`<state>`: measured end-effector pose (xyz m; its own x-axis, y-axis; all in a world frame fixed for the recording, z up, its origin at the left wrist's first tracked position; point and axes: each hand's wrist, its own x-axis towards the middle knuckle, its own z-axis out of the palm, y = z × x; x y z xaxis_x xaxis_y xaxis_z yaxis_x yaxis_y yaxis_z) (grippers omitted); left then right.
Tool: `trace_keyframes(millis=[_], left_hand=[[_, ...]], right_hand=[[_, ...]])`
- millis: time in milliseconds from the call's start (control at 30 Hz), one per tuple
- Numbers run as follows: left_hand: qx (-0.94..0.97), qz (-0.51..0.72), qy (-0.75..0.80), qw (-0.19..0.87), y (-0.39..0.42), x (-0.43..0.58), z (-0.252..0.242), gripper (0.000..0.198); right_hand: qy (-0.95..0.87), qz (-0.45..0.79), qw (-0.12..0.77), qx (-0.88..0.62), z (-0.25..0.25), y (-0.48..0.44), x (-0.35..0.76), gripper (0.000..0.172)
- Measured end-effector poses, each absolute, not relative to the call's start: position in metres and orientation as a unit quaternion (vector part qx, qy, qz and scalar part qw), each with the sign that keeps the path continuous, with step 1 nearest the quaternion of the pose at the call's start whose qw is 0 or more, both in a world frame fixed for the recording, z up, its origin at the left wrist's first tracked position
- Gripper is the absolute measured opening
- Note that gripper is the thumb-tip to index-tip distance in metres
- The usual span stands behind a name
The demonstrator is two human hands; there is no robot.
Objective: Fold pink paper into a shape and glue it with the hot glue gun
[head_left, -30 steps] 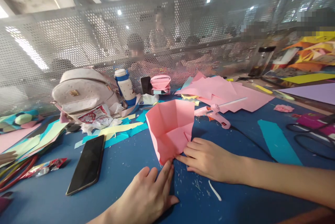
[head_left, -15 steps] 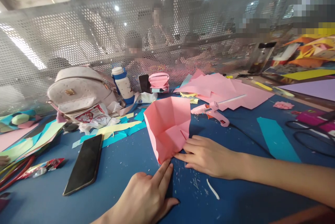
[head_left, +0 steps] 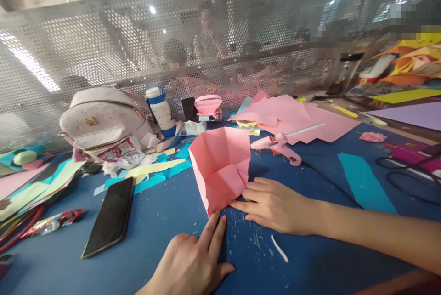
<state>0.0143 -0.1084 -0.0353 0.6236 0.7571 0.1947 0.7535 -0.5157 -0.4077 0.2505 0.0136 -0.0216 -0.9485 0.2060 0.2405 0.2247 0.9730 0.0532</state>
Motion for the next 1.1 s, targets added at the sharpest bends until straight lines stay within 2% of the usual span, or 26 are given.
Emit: trace_keyframes(millis=[300, 967, 1100], left_hand=[[-0.877, -0.022, -0.437, 0.198, -0.106, 0.012, -0.028, 0.057], [-0.860, -0.019, -0.452, 0.239, -0.108, 0.015, -0.031, 0.058], [-0.861, -0.014, -0.447, 0.242, -0.107, 0.015, -0.028, 0.058]], right_hand=[[-0.983, -0.106, 0.129, -0.076, -0.018, 0.027, 0.259, 0.036], [-0.987, -0.034, 0.093, -0.123, -0.019, 0.028, 0.259, 0.037], [-0.983, -0.076, 0.147, -0.082, -0.017, 0.032, 0.261, 0.032]])
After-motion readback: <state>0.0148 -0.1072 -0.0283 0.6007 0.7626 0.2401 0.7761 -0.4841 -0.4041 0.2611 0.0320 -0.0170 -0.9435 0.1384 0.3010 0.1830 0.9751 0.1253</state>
